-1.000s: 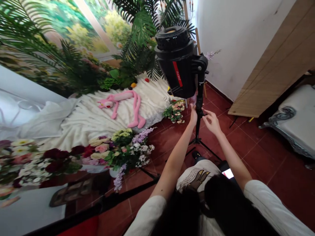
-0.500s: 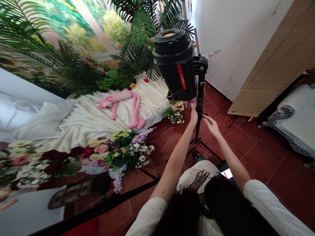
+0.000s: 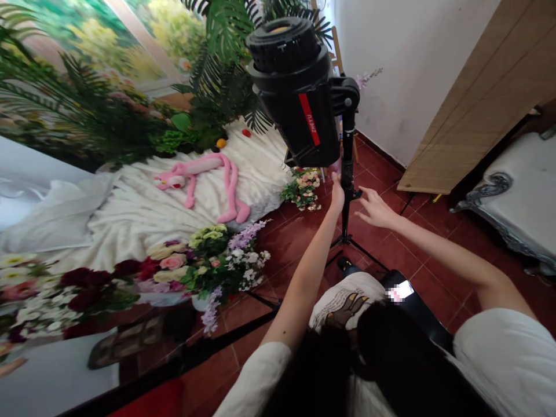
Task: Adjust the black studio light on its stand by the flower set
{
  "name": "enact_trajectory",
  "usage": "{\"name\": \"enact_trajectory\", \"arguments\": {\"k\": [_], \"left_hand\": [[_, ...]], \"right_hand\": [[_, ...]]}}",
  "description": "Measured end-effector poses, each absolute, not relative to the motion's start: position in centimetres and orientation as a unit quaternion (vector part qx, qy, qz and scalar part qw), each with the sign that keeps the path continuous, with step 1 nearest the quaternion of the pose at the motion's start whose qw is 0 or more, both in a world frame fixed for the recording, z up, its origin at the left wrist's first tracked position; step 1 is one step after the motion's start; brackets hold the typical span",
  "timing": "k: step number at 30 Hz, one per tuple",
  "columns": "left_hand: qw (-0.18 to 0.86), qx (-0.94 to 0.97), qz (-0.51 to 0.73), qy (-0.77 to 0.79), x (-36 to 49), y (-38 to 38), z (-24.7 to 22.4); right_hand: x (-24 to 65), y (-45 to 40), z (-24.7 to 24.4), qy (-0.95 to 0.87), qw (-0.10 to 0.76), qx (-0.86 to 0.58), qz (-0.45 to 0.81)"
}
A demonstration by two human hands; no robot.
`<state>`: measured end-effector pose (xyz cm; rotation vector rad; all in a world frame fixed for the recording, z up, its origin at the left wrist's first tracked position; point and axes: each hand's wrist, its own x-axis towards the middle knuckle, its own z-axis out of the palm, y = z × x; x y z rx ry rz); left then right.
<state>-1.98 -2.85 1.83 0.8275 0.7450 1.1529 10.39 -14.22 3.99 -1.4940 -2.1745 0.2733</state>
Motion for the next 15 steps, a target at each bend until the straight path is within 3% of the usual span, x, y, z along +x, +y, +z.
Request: {"name": "enact_trajectory", "arguments": {"k": [15], "left_hand": [[0.697, 0.368, 0.507, 0.348, -2.1, -3.5, 2.6]], "right_hand": [[10.8, -15.2, 4.3, -0.799, 0.186, -0.563, 0.095]]}}
